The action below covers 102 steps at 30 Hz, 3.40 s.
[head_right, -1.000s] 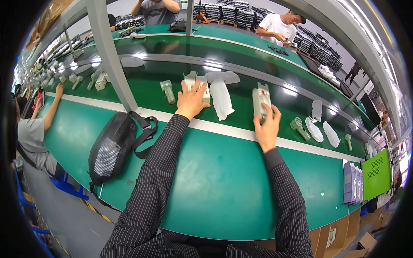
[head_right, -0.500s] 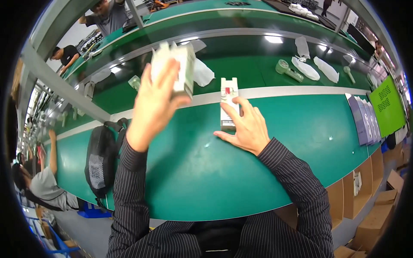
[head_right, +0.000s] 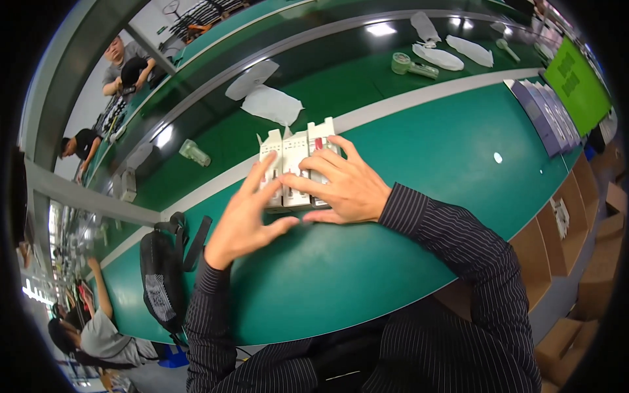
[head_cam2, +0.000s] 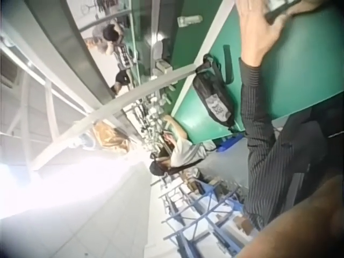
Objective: Packaging items from a conveyor belt into cardboard shipping boxes.
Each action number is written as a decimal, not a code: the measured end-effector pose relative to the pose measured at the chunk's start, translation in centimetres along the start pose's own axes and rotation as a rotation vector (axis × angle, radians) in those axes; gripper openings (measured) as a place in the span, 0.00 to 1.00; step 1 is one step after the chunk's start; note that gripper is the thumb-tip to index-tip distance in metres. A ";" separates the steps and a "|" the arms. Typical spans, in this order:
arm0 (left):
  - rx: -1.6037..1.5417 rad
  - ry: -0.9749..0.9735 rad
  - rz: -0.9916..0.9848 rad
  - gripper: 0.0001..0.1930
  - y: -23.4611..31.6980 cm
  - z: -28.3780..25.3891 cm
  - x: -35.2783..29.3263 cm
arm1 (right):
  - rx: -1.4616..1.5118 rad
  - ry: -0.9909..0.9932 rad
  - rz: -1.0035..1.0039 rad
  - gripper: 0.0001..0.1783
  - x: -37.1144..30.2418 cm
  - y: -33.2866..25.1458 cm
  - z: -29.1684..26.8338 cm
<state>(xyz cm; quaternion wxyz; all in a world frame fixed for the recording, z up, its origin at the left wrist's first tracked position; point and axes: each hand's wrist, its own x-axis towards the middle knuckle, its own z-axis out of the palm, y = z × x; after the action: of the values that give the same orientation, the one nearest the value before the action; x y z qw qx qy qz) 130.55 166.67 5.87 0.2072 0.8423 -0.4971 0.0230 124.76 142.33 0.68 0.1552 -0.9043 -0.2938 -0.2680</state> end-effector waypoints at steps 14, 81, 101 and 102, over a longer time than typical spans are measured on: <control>-0.085 0.464 -0.410 0.13 -12.9 5.0 -0.6 | -0.208 -0.070 0.330 0.48 3.1 -4.2 3.4; 0.175 0.249 -0.369 0.12 -12.3 4.2 -4.7 | -0.173 -0.782 1.564 0.42 -57.9 -18.6 -4.1; 0.218 0.251 -0.373 0.13 -13.4 4.5 -4.9 | 0.003 -0.658 1.976 0.33 -56.0 -13.2 -10.3; 0.225 0.249 -0.376 0.12 -13.3 4.3 -4.9 | -0.234 -0.669 1.910 0.34 -54.7 -13.8 -9.7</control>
<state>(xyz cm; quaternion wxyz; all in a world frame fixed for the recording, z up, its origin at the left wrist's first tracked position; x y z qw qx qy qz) 138.63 174.66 -3.58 0.1727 0.9283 -0.2968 0.1429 75.06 124.31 -21.32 0.1247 -0.7991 0.5504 0.2073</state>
